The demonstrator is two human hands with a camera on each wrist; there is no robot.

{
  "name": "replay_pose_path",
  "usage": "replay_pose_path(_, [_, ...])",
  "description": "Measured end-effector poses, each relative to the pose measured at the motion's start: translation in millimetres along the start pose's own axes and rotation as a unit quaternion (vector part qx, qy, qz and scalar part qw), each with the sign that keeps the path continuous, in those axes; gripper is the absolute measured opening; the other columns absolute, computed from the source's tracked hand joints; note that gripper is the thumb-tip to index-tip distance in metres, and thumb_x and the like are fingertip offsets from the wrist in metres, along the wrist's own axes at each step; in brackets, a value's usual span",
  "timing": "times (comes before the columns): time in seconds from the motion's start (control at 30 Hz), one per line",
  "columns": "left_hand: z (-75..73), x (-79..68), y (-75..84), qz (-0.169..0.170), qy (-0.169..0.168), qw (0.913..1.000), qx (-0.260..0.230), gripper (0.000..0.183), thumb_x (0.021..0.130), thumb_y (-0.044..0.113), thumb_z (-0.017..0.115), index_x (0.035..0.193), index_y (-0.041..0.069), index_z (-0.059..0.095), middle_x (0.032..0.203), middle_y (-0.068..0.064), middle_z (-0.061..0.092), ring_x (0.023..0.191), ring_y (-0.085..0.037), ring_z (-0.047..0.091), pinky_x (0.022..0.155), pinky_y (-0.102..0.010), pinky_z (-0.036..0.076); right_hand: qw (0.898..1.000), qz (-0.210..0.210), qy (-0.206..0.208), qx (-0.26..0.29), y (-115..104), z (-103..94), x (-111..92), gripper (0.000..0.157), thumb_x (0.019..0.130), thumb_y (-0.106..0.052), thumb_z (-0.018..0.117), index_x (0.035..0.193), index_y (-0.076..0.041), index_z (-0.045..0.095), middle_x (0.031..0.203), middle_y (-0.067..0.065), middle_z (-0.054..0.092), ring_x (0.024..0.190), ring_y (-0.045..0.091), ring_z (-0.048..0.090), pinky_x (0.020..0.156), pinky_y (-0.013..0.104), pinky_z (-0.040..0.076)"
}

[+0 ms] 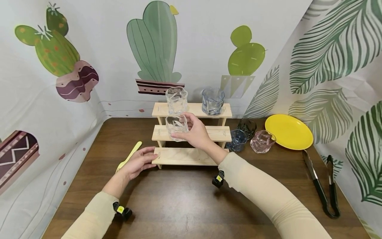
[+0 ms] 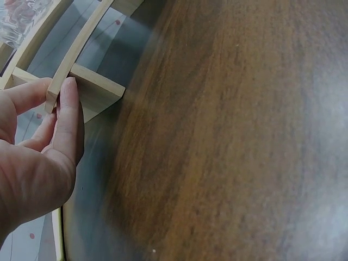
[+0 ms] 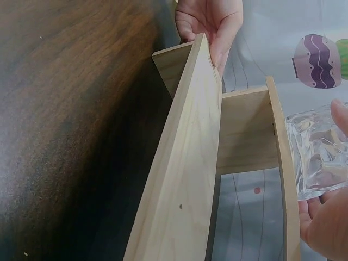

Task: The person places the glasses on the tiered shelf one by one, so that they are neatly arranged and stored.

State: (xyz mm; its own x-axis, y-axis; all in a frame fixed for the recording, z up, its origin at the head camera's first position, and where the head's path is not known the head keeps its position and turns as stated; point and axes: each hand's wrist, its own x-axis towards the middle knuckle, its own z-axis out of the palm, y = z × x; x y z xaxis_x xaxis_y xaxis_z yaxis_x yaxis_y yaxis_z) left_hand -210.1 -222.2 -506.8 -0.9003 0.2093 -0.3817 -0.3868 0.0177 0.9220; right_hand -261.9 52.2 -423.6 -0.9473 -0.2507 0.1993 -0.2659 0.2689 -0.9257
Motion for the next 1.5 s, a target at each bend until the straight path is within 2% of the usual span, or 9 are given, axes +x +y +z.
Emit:
replay_pose_path(0.23, [0.8,0.7,0.8,-0.001,-0.002,1.0,-0.002,0.067,0.1,0.011,0.069,0.155,-0.004,0.035,0.133,-0.021,0.055,0.1,-0.02,0.067,0.085,-0.034,0.061,1.0,-0.002,-0.008,0.026,-0.8,-3.8,-1.3,0.087,0.075,-0.021,0.097,0.146,-0.012,0.049,0.127,0.008,0.064,0.114,0.022,0.062,0.105,0.035,0.049])
replay_pose_path(0.43, [-0.6,1.2,1.2,-0.003,-0.003,1.0,-0.002,0.066,0.1,0.011,0.069,0.156,-0.002,0.035,0.134,-0.021,0.054,0.101,-0.02,0.067,0.086,-0.034,0.061,0.999,-0.006,-0.019,0.044,1.4,-16.4,-8.7,0.087,0.077,-0.023,0.096,0.149,-0.016,0.047,0.133,0.006,0.061,0.124,0.022,0.059,0.11,0.038,0.045])
replay_pose_path(0.53, [-1.0,0.7,1.5,-0.001,-0.004,1.0,0.002,0.066,0.101,0.011,0.068,0.156,-0.002,0.035,0.136,-0.022,0.052,0.102,-0.02,0.067,0.086,-0.034,0.061,0.999,-0.011,-0.024,0.039,2.5,-25.0,-16.4,0.085,0.078,-0.025,0.095,0.148,-0.018,0.049,0.134,0.003,0.062,0.125,0.021,0.059,0.11,0.041,0.046])
replay_pose_path(0.63, [-1.0,1.0,1.4,-0.001,-0.003,1.0,0.003,0.066,0.101,0.011,0.068,0.156,-0.002,0.035,0.137,-0.022,0.052,0.102,-0.021,0.067,0.086,-0.034,0.06,0.999,-0.022,-0.029,0.032,3.2,-35.3,-26.5,0.084,0.077,-0.023,0.096,0.147,-0.016,0.05,0.135,0.007,0.062,0.126,0.024,0.06,0.109,0.043,0.047])
replay_pose_path(0.83, [-1.5,1.7,0.2,-0.003,0.001,1.0,0.006,0.066,0.101,0.011,0.068,0.156,-0.002,0.035,0.136,-0.022,0.053,0.101,-0.021,0.067,0.086,-0.034,0.061,0.997,-0.07,-0.026,-0.006,12.7,-60.7,-53.7,0.08,0.077,-0.021,0.096,0.144,-0.015,0.052,0.137,0.013,0.062,0.126,0.029,0.06,0.109,0.042,0.047])
replay_pose_path(1.0, [-2.1,0.9,0.3,0.0,-0.001,1.0,0.006,0.066,0.101,0.011,0.068,0.156,-0.002,0.035,0.137,-0.022,0.052,0.101,-0.021,0.067,0.086,-0.034,0.06,0.994,-0.103,0.01,-0.039,21.7,-88.9,-77.6,0.076,0.077,-0.019,0.096,0.141,-0.01,0.056,0.134,0.015,0.064,0.124,0.025,0.06,0.106,0.044,0.049])
replay_pose_path(1.2, [-3.3,0.1,0.1,-0.001,-0.002,1.0,0.008,0.068,0.101,0.014,0.069,0.157,-0.003,0.033,0.137,-0.023,0.051,0.103,-0.021,0.066,0.087,-0.034,0.06,0.988,-0.111,0.092,-0.06,36.8,-119.5,-100.0,0.074,0.074,-0.003,0.095,0.138,-0.003,0.057,0.133,0.013,0.064,0.122,0.028,0.06,0.103,0.038,0.049])
replay_pose_path(1.37, [-3.2,-0.8,-0.5,-0.003,-0.003,0.9999,0.01,0.069,0.101,0.014,0.07,0.156,-0.003,0.033,0.135,-0.022,0.053,0.103,-0.021,0.066,0.087,-0.034,0.06,0.983,-0.08,0.149,-0.07,55.9,-139.9,-113.8,0.077,0.072,0.009,0.091,0.139,0.003,0.054,0.135,0.018,0.062,0.122,0.022,0.058,0.103,0.03,0.047])
replay_pose_path(1.5, [-2.6,-0.7,-0.4,-0.001,-0.005,0.9999,0.011,0.068,0.101,0.015,0.07,0.156,-0.003,0.034,0.133,-0.021,0.054,0.103,-0.021,0.066,0.088,-0.035,0.06,0.98,-0.028,0.174,-0.088,72.3,-151.8,-122.4,0.078,0.076,0.001,0.092,0.143,-0.004,0.053,0.139,0.015,0.059,0.125,0.018,0.055,0.108,0.036,0.046])
